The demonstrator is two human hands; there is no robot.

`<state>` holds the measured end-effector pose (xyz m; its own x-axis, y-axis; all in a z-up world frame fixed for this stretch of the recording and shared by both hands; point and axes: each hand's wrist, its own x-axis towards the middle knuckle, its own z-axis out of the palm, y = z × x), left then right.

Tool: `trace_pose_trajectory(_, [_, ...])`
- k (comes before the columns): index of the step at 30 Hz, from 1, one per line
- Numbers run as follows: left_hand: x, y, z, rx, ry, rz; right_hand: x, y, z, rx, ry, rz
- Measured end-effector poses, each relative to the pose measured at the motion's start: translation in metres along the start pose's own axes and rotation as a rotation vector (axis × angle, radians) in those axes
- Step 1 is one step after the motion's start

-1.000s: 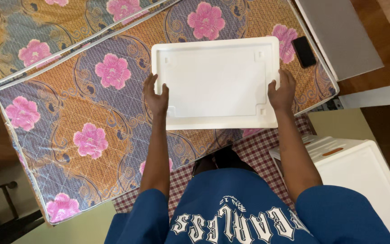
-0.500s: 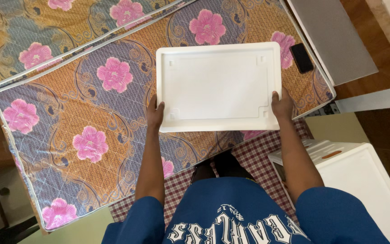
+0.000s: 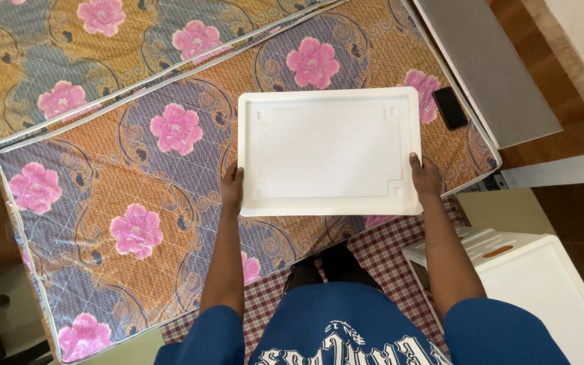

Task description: The person assembles a three-tier plastic storage unit by placing a frame around a bin, adding a lid, and stacking it on two other similar units. They then open and close the latches on each unit to test the mechanism.

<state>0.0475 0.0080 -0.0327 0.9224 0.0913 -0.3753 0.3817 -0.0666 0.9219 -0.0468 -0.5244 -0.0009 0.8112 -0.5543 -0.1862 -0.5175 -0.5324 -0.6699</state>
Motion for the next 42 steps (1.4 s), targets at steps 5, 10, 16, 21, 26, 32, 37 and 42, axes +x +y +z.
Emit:
trace_pose_trajectory(5, [0.012, -0.001, -0.003, -0.141, -0.055, -0.046, 0.016, 0.004, -0.004, 0.507, -0.172, 0.281])
trace_pose_trajectory(10, [0.011, -0.004, -0.004, -0.226, -0.055, -0.039, 0.013, 0.003, -0.003, 0.626, -0.149, 0.253])
trace_pose_trajectory(16, [0.003, 0.019, -0.002, -0.153, 0.0, -0.097, -0.003, -0.024, -0.019, 0.637, -0.086, 0.299])
trace_pose_trajectory(21, [0.002, 0.045, -0.001, -0.34, -0.13, -0.015, -0.018, -0.036, -0.046, 0.727, -0.024, 0.154])
trace_pose_trajectory(26, [-0.001, 0.071, -0.001, -0.412, -0.269, 0.022, -0.033, -0.032, -0.075, 0.704, 0.101, 0.135])
trace_pose_trajectory(32, [-0.02, 0.119, 0.005, -0.459, -0.41, 0.078, -0.071, -0.032, -0.116, 0.83, 0.177, 0.024])
trace_pose_trajectory(37, [-0.044, 0.148, 0.014, -0.378, -0.384, 0.033, -0.113, -0.039, -0.151, 0.805, 0.274, 0.028])
trace_pose_trajectory(42, [-0.066, 0.166, 0.03, -0.434, -0.483, 0.053, -0.164, -0.043, -0.186, 0.801, 0.307, -0.001])
